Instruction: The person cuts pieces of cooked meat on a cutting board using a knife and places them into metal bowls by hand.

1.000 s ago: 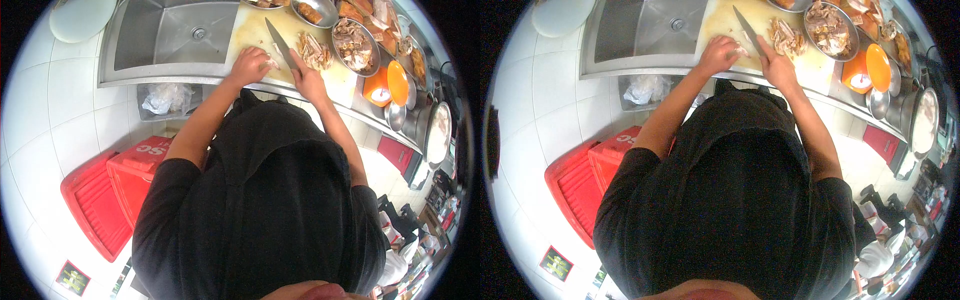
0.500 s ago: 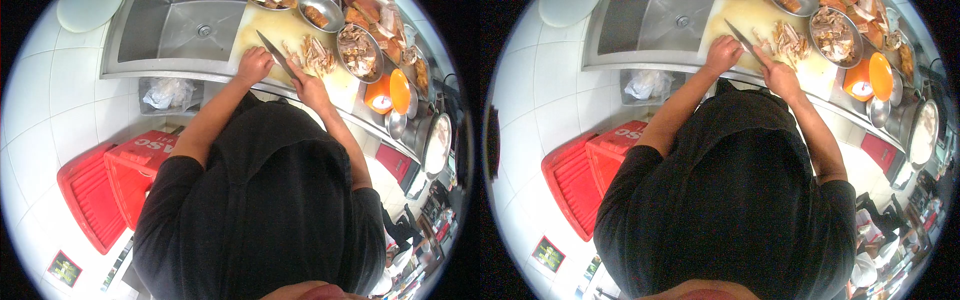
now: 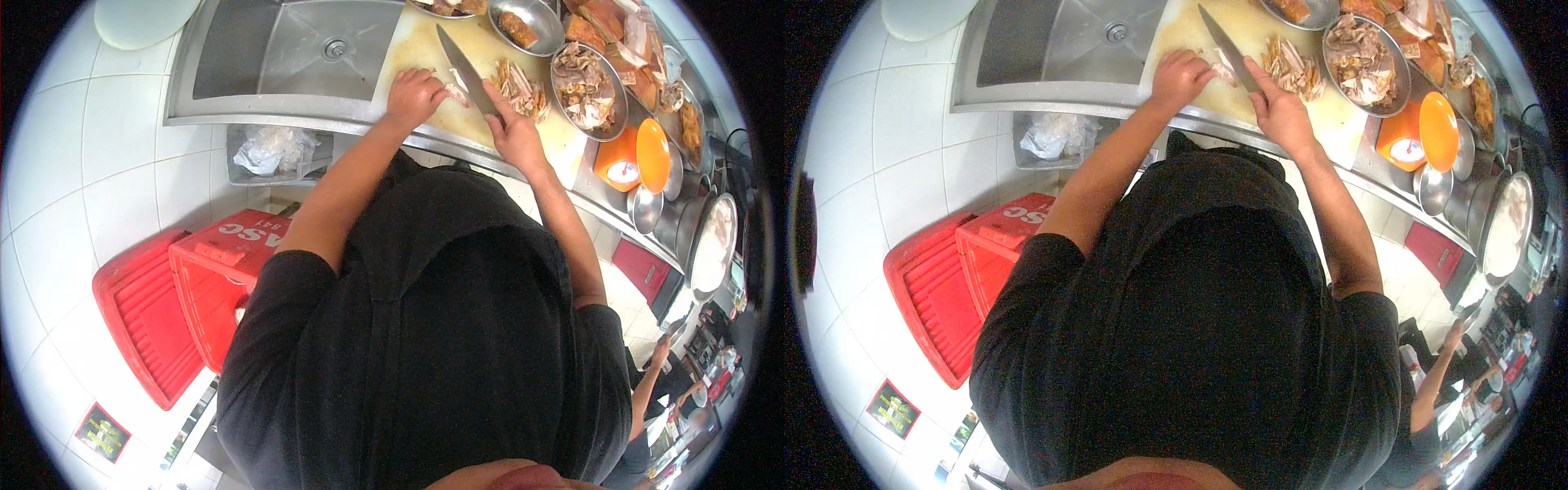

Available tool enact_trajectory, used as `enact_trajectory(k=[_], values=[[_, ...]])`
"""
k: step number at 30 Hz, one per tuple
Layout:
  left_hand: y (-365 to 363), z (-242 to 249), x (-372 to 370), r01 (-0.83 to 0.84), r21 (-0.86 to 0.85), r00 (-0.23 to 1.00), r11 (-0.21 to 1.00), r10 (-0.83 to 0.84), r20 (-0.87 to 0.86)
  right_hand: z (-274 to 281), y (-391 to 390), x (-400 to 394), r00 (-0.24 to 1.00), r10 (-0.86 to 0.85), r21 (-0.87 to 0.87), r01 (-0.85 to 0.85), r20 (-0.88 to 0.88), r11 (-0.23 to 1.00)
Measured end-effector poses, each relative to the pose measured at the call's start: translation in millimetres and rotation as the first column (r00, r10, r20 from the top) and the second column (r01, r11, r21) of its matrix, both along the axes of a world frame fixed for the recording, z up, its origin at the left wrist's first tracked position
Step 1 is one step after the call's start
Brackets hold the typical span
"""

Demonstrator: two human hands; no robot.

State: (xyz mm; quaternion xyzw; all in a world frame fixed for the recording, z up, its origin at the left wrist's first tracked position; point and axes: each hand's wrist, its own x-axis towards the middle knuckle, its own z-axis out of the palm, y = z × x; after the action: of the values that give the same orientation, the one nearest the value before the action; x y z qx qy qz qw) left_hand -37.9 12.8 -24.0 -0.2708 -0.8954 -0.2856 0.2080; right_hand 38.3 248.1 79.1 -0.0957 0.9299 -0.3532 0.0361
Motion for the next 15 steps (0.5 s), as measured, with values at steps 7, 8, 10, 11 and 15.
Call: enact_trajectory(k=[7,8,10,11,15], values=[[-18,10,20,-0.021,0.052,0.996,0.998,0.017,0.086,17,-15,-6,0.976,0.073,-0.040,-0.083,-0.204,0.996],[-19,10,22,-0.042,0.054,0.995,0.998,0.037,0.095,5,-14,-8,0.989,0.092,0.059,-0.085,-0.112,0.995],[-22,10,28,-0.069,0.053,0.990,0.996,0.062,0.125,-21,-15,-8,0.991,0.102,0.249,-0.119,0.082,0.961],[-22,9,33,-0.073,0.049,0.987,0.996,0.065,0.145,-25,-13,-6,0.988,0.091,0.272,-0.122,0.127,0.955],[-21,13,29,-0.084,0.074,0.990,0.994,0.075,0.116,-12,-17,-16,0.982,0.060,0.298,-0.111,0.178,0.948]])
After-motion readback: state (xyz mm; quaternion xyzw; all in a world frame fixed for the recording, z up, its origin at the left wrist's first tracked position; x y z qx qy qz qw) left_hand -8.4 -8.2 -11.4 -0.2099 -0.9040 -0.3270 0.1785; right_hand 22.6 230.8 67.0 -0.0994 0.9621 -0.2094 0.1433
